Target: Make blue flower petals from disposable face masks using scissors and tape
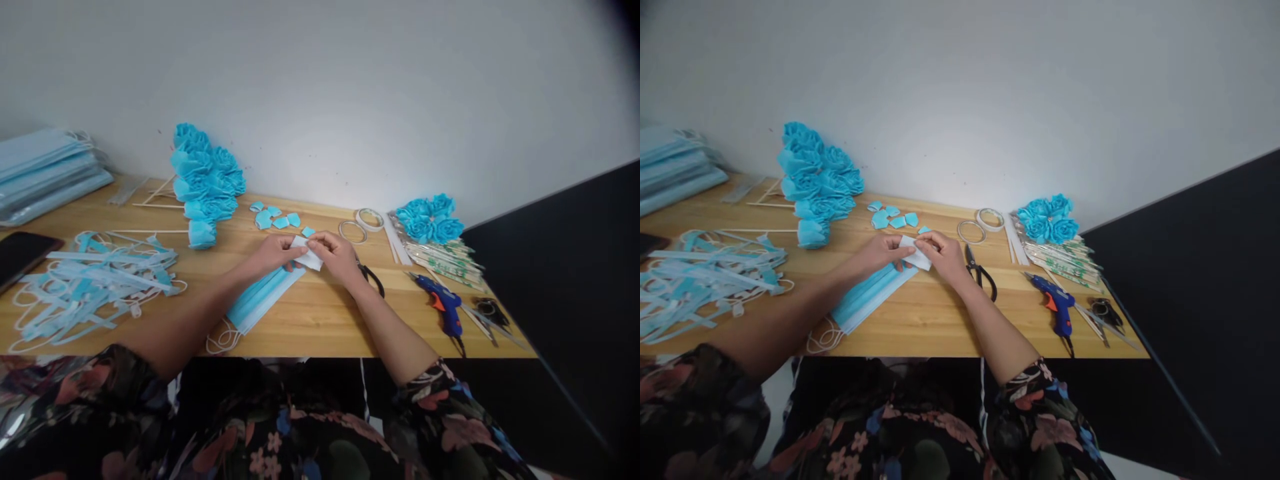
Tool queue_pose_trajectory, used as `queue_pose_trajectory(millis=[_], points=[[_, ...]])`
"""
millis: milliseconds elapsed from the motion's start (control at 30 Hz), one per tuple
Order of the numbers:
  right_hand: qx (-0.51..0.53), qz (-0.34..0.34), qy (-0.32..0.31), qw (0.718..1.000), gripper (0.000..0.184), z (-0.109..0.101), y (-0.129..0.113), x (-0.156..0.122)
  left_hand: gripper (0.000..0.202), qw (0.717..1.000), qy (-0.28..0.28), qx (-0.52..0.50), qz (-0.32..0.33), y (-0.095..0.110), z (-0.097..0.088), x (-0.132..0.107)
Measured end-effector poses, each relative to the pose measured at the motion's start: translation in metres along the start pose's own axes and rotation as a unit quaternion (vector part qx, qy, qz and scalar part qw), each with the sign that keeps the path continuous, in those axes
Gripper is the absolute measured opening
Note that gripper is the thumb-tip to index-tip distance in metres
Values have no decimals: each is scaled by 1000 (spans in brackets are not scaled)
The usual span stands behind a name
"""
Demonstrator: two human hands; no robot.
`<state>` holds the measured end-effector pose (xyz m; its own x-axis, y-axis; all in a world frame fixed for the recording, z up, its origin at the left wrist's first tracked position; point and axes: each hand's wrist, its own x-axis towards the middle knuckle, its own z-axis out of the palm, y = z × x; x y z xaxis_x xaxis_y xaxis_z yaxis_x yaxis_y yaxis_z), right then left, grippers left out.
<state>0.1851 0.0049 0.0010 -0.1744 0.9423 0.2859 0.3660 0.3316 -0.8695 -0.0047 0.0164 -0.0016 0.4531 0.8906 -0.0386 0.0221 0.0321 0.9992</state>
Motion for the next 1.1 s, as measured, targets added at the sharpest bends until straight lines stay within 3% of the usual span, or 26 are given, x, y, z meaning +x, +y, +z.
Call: queue_pose_trajectory(millis=[200, 367, 633, 767, 1100], points=[[57, 8, 50, 997, 36, -4, 1, 2, 18, 990, 104, -91, -11, 4, -3, 2], [87, -19, 41, 995, 36, -6, 2, 2, 23, 980, 139, -143, 5, 8, -5, 2], [-6, -59, 13, 998, 24, -3, -1, 1, 18, 974, 137, -180, 16, 11, 0, 0], [-18, -47, 22, 999, 17, -3, 2, 3, 23, 979, 118, -164, 18, 10, 1, -1], [9, -5, 45, 999, 25, -3, 6, 3, 11, 988, 122, -99, 5, 10, 2, -2]])
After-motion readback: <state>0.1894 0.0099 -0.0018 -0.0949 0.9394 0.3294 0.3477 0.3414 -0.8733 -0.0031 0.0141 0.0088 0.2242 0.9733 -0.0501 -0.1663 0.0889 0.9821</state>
